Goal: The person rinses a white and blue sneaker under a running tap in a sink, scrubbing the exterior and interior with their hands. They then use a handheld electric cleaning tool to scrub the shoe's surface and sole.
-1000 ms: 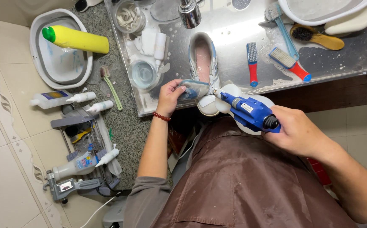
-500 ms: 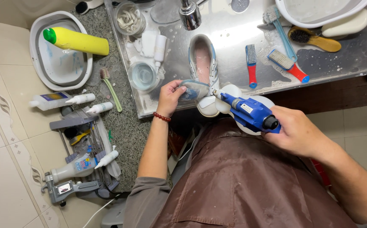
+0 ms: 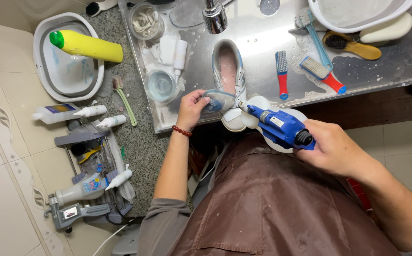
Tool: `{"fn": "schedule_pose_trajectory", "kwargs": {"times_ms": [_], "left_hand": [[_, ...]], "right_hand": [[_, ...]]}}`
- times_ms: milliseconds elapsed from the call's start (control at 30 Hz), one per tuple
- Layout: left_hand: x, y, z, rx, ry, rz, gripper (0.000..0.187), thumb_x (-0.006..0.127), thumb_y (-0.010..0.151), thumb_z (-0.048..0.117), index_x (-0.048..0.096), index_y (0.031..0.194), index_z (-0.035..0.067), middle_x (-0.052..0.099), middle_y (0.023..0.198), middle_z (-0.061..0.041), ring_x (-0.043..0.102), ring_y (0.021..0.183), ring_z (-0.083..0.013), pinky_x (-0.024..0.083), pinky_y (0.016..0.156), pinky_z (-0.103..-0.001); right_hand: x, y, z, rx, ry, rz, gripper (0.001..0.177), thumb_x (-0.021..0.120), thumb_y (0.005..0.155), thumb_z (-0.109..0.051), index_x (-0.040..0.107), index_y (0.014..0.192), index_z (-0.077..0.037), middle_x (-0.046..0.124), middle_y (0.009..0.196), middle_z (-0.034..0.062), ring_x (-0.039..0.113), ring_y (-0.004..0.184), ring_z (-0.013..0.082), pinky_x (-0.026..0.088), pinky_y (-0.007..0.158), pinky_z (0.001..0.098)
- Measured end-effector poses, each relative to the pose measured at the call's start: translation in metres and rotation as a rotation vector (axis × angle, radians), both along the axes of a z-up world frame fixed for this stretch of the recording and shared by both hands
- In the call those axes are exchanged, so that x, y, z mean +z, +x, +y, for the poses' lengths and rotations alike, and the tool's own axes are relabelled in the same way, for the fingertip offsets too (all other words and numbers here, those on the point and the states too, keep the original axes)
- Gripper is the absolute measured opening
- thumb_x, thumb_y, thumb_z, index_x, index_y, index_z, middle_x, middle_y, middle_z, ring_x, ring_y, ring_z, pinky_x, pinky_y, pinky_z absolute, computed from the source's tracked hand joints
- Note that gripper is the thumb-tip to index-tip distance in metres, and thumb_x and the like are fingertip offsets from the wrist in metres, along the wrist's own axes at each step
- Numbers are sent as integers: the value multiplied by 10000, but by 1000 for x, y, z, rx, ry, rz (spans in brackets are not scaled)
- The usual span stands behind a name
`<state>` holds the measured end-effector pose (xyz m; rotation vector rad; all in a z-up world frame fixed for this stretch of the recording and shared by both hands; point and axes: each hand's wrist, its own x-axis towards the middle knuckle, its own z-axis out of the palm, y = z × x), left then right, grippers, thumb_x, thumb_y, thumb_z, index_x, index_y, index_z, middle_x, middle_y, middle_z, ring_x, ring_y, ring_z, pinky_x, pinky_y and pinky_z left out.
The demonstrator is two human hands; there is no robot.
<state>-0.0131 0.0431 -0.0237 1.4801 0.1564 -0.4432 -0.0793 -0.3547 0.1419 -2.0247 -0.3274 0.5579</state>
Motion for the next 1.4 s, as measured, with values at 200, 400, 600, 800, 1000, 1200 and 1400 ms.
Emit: {"fn": "schedule_pose_trajectory", "kwargs": {"times_ms": [200,400,600,800,1000,1200,1400], "left_hand": [[5,1,-2,-8,-14,10,183,651,975,18,699,1135,-57,736,967,-36,657,837,-65,554,790,-233],[5,1,-4,-15,-13,3,188,648,969,12,699,1136,-60,735,981,-39,656,855,-66,551,803,-232],[8,4,-4,-22,-7,-2,189,651,967,16,702,1134,-56,735,978,-39,655,852,-70,552,801,-237],[6,5,-14,3,22,-76,178,653,973,27,705,1129,-41,732,976,-30,654,852,-70,549,794,-238],[13,6,-22,59,174,-167,177,661,968,54,716,1120,-19,742,965,-34,659,853,-77,553,785,-247],[14,8,-33,152,414,-303,225,690,929,123,724,1122,11,781,986,-100,731,887,-166,574,807,-310],[8,8,-40,220,573,-346,250,690,913,191,728,1114,48,766,983,-169,751,906,-297,573,807,-381]], "right_hand": [[4,0,1,-4,-5,10,455,748,660,-121,659,1100,-50,705,902,167,706,797,327,554,736,381],[2,0,-1,-2,-16,-10,431,753,663,-124,663,1077,-45,703,901,166,700,803,328,550,747,378],[4,1,-4,-38,5,83,400,753,677,-91,681,1067,-42,724,886,122,704,788,269,555,750,355],[-45,-19,-38,-264,302,324,441,742,736,27,655,1167,-14,711,982,56,666,866,169,558,775,335],[-42,-27,-64,-451,564,349,393,755,794,42,646,1171,21,707,1007,117,706,839,228,586,736,369],[9,-16,-59,-414,797,8,376,778,849,-5,641,1193,55,695,1020,157,706,824,269,580,726,352],[18,-13,-74,-238,939,-194,337,699,921,-107,591,1197,53,697,1010,192,702,788,320,564,743,414]]}}
